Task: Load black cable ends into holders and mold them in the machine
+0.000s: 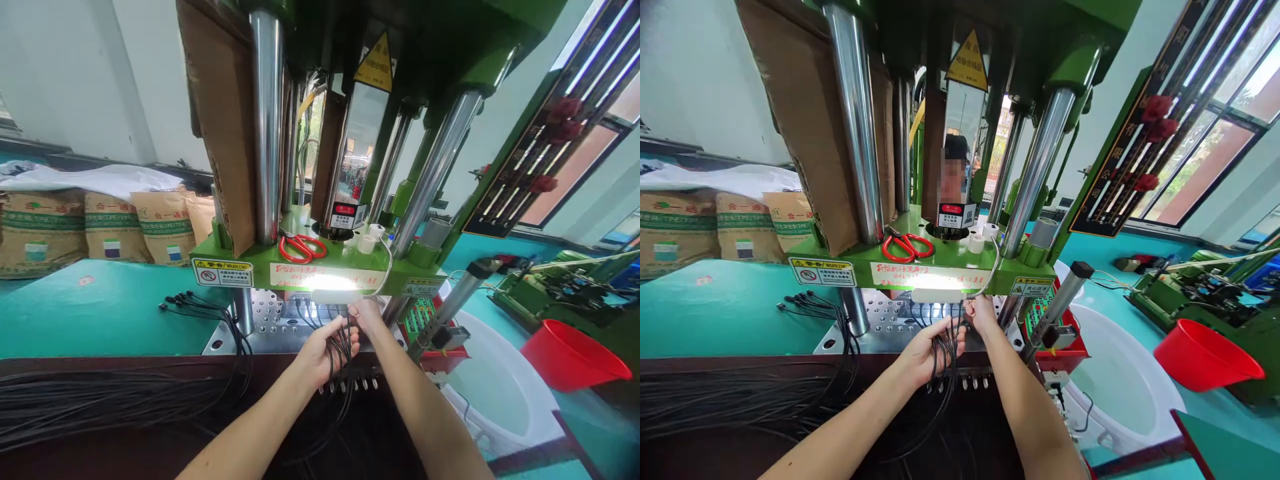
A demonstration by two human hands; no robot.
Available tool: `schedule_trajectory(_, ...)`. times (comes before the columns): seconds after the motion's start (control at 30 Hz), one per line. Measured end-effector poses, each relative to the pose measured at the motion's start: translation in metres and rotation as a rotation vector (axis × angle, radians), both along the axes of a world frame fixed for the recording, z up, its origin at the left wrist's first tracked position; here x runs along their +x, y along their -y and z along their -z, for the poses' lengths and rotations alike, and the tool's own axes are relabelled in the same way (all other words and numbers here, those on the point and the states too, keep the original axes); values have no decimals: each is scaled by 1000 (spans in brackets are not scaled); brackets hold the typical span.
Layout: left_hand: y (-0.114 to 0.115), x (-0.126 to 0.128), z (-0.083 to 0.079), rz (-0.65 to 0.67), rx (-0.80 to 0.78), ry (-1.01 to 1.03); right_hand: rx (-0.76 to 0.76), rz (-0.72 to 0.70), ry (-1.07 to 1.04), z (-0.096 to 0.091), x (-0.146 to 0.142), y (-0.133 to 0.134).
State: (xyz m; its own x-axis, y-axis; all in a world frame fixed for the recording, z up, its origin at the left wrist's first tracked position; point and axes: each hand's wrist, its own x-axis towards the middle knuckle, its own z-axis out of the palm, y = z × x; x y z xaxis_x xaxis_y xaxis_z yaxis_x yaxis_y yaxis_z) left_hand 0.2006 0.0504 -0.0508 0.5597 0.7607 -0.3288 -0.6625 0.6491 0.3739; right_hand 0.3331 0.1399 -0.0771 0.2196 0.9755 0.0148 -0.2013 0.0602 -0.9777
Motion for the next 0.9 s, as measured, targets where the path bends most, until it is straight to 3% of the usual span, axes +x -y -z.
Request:
schedule_trajectory(0.13, 22, 3, -3, 41, -32, 46, 11, 58, -36, 1, -4, 25)
schedule_trajectory(0.3, 52, -11, 4, 35, -72, 138, 32, 134, -70, -1, -19, 48)
schedule_trajectory(0.5, 126, -31, 22, 209, 92, 69, 3, 173, -117, 0, -15, 64)
schedule_trajectory(0.6, 140, -55, 9, 176, 226, 36, 1, 191, -91, -1, -5, 69)
schedule_trajectory(0.7, 115, -112, -29, -135, 359, -40, -14, 207, -27, 2, 10, 77)
schedule_trajectory(0.8, 60, -193, -68, -696, 516, -242, -53, 187, 52, 10, 29, 87)
schedule_trajectory(0.83, 40, -220, -76, -894, 534, -391, -69, 170, 79, 13, 35, 90)
schedule_trajectory(0.87, 20, -244, -79, -1092, 481, -630, -83, 147, 107, 16, 41, 93)
schedule_trajectory(0.9, 2, -264, -78, -1210, 364, -940, -94, 117, 137, 18, 46, 95)
